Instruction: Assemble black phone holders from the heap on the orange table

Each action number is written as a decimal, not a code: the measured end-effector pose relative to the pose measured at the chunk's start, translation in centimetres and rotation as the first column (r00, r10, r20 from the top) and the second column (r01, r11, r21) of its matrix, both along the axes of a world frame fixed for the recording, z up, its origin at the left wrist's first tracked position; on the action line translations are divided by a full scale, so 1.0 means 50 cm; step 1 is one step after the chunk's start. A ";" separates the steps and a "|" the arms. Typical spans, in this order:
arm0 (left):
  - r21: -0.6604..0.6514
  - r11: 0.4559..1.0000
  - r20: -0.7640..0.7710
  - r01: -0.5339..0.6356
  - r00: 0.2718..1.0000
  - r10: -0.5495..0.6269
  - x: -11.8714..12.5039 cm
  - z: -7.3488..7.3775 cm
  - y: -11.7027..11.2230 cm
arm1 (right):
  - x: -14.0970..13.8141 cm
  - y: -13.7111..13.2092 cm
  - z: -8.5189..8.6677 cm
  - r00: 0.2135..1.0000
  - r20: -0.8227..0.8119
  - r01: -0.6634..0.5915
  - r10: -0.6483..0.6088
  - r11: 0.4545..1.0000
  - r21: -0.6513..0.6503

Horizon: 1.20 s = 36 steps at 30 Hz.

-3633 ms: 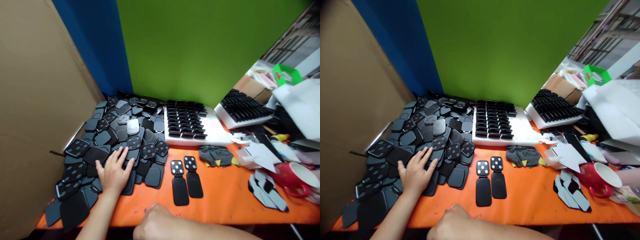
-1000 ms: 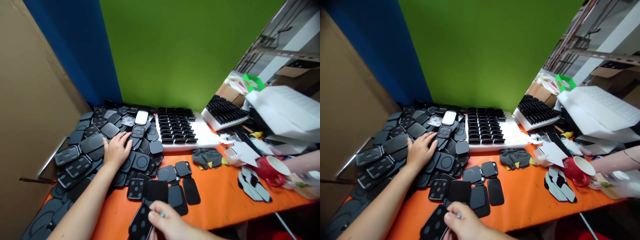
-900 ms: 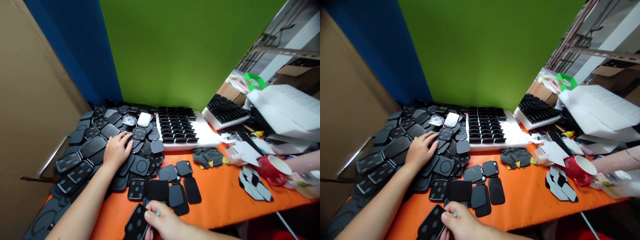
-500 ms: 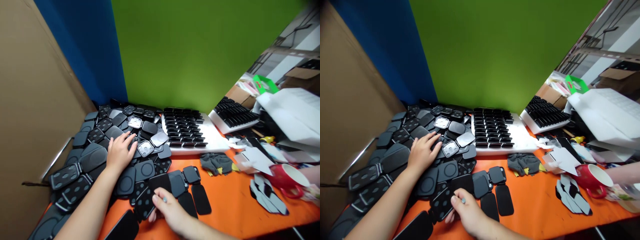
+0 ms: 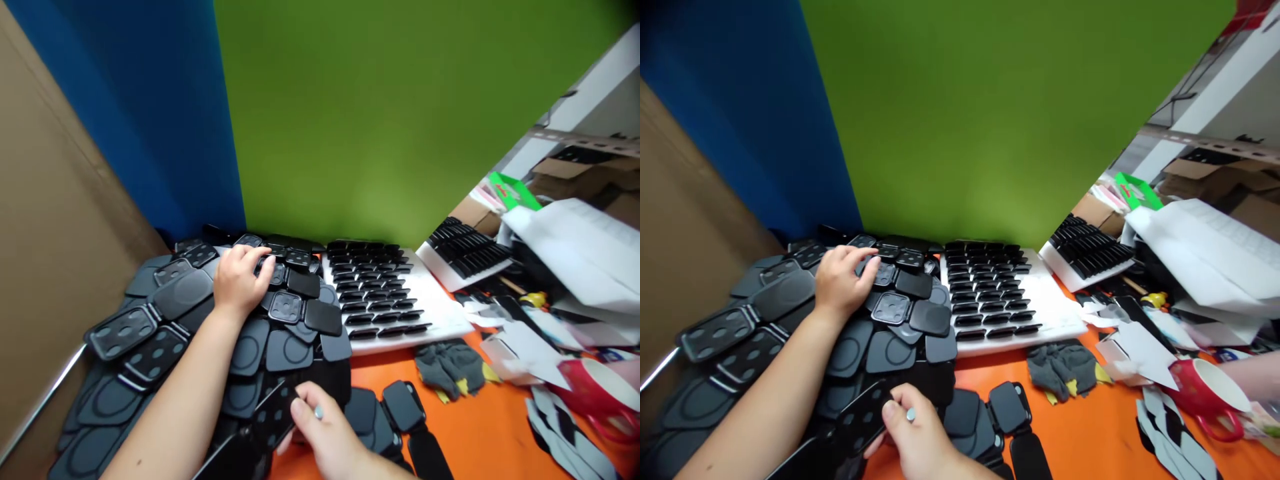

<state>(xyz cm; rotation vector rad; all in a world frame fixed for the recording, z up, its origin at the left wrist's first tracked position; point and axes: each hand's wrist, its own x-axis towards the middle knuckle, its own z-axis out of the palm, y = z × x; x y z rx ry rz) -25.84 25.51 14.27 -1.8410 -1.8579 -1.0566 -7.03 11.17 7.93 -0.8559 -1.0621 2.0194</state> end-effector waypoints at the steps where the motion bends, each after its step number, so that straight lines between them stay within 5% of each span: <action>1: 0.049 0.999 0.002 0.020 1.000 -0.020 -0.006 0.008 0.019 | -0.010 0.010 0.001 1.000 -0.012 0.009 -0.009 1.000 0.017; 6: 0.274 0.961 -0.005 0.046 0.999 -0.046 -0.043 0.052 0.111 | -0.049 0.072 0.005 0.997 0.009 0.069 -0.070 0.991 0.114; 11: 0.260 0.965 0.035 -0.020 0.999 0.011 -0.077 0.074 0.182 | -0.073 0.117 0.016 0.966 0.156 0.169 -0.207 0.960 0.224; 17: 0.096 0.991 -0.057 0.097 0.994 -0.092 -0.080 0.108 0.148 | -0.093 0.114 0.029 0.924 0.297 0.143 -0.240 0.939 0.312; 22: -0.016 0.997 -0.004 0.080 0.997 -0.080 -0.095 0.162 0.000 | -0.103 0.108 0.038 0.892 0.379 0.092 -0.247 0.920 0.381; 27: -0.028 0.977 0.235 -0.211 0.949 0.212 -0.074 0.171 -0.224 | -0.104 0.108 0.033 0.865 0.400 0.086 -0.304 0.874 0.479; 29: -0.018 0.940 0.327 -0.340 0.887 0.327 -0.046 0.140 -0.328 | -0.104 0.109 0.027 0.856 0.403 0.080 -0.325 0.853 0.517; 32: -0.050 0.892 0.277 -0.450 0.851 0.445 0.007 0.054 -0.479 | -0.104 0.112 0.020 0.849 0.400 0.072 -0.347 0.825 0.561; 34: -0.225 0.857 0.146 -0.463 0.854 0.500 0.047 -0.015 -0.561 | -0.104 0.115 0.016 0.863 0.382 0.093 -0.331 0.847 0.523; 36: -0.416 0.736 0.013 -0.534 0.806 0.592 0.088 -0.076 -0.616 | -0.106 0.118 0.015 0.887 0.355 0.120 -0.297 0.889 0.442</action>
